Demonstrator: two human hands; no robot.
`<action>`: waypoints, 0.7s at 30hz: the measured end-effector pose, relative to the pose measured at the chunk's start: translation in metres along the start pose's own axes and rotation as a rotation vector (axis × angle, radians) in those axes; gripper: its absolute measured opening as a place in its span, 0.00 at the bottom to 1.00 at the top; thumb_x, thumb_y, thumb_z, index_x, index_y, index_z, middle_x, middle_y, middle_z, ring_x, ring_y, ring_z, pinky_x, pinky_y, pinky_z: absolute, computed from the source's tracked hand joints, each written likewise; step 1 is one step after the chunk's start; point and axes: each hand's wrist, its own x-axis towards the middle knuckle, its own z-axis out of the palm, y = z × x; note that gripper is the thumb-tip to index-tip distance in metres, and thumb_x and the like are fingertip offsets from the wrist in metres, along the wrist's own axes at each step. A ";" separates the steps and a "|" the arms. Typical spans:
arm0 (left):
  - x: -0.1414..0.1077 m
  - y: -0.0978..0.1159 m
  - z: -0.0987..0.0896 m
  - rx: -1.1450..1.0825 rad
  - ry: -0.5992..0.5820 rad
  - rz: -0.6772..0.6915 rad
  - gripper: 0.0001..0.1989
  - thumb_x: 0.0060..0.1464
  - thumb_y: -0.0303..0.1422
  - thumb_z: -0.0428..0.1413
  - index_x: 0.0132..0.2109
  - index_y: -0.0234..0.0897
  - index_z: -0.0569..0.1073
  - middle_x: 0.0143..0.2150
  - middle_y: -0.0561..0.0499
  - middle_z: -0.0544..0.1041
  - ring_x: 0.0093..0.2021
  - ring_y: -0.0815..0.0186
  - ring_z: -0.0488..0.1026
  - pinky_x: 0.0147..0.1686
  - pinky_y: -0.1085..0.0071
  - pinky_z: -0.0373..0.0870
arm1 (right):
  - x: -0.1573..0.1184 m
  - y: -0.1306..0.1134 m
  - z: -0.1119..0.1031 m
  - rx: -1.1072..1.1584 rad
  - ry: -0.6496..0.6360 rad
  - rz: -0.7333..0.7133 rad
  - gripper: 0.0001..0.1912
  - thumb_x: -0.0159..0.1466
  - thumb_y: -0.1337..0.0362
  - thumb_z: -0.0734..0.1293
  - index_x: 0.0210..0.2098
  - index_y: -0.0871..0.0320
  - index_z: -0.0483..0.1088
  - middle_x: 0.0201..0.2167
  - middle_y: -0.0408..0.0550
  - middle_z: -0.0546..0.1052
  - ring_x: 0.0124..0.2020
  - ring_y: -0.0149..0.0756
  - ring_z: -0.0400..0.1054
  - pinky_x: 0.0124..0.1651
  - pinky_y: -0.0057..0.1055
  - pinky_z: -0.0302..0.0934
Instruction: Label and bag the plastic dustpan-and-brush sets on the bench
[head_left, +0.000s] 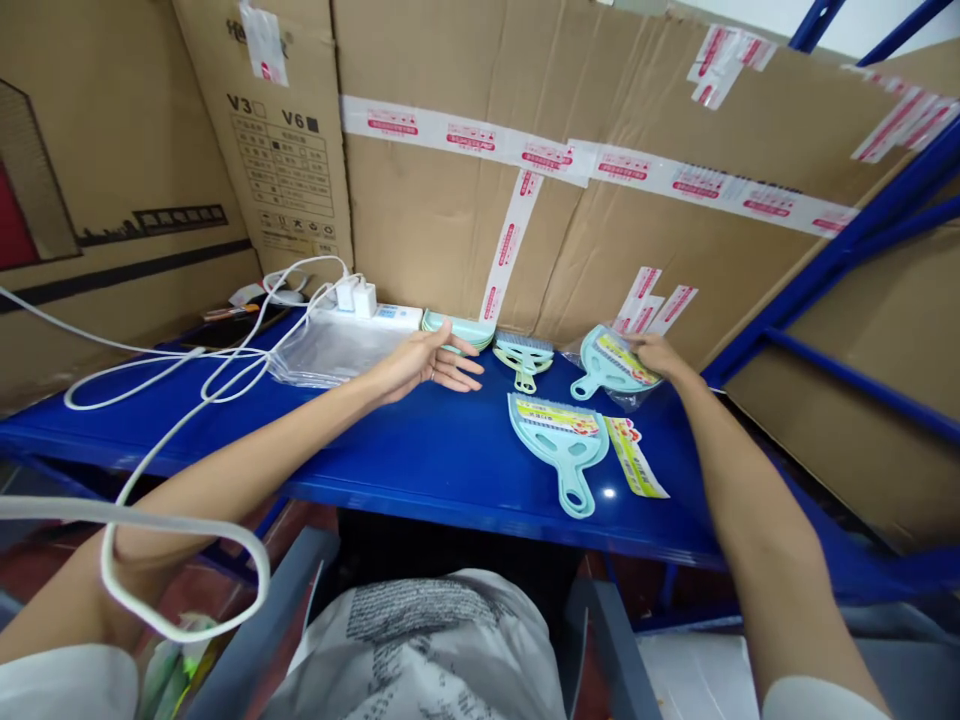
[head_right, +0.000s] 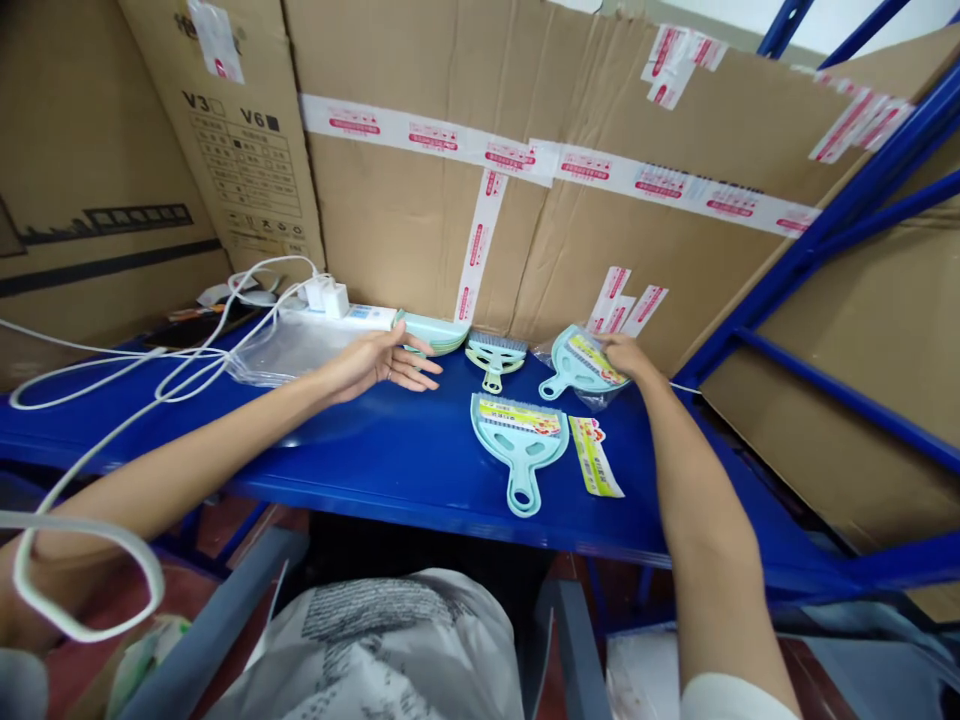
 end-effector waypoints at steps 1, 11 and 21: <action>0.001 -0.001 -0.001 0.010 -0.002 -0.007 0.34 0.71 0.58 0.48 0.48 0.27 0.79 0.47 0.28 0.85 0.42 0.48 0.87 0.42 0.56 0.85 | 0.002 0.001 0.008 -0.028 -0.029 -0.019 0.24 0.62 0.68 0.64 0.54 0.63 0.83 0.52 0.60 0.84 0.55 0.55 0.79 0.62 0.48 0.69; -0.001 0.004 -0.001 0.061 0.030 -0.025 0.33 0.72 0.57 0.48 0.47 0.27 0.79 0.45 0.30 0.86 0.41 0.49 0.87 0.42 0.56 0.85 | -0.010 -0.045 0.043 -0.129 -0.327 -0.291 0.25 0.71 0.54 0.65 0.61 0.56 0.80 0.60 0.52 0.81 0.61 0.50 0.76 0.65 0.40 0.66; -0.001 0.000 0.000 0.078 0.012 -0.040 0.32 0.71 0.56 0.51 0.44 0.27 0.79 0.43 0.30 0.86 0.39 0.49 0.87 0.40 0.57 0.85 | -0.112 -0.042 -0.017 -0.307 -0.455 -0.350 0.42 0.65 0.33 0.67 0.68 0.54 0.74 0.62 0.55 0.79 0.60 0.60 0.76 0.65 0.51 0.68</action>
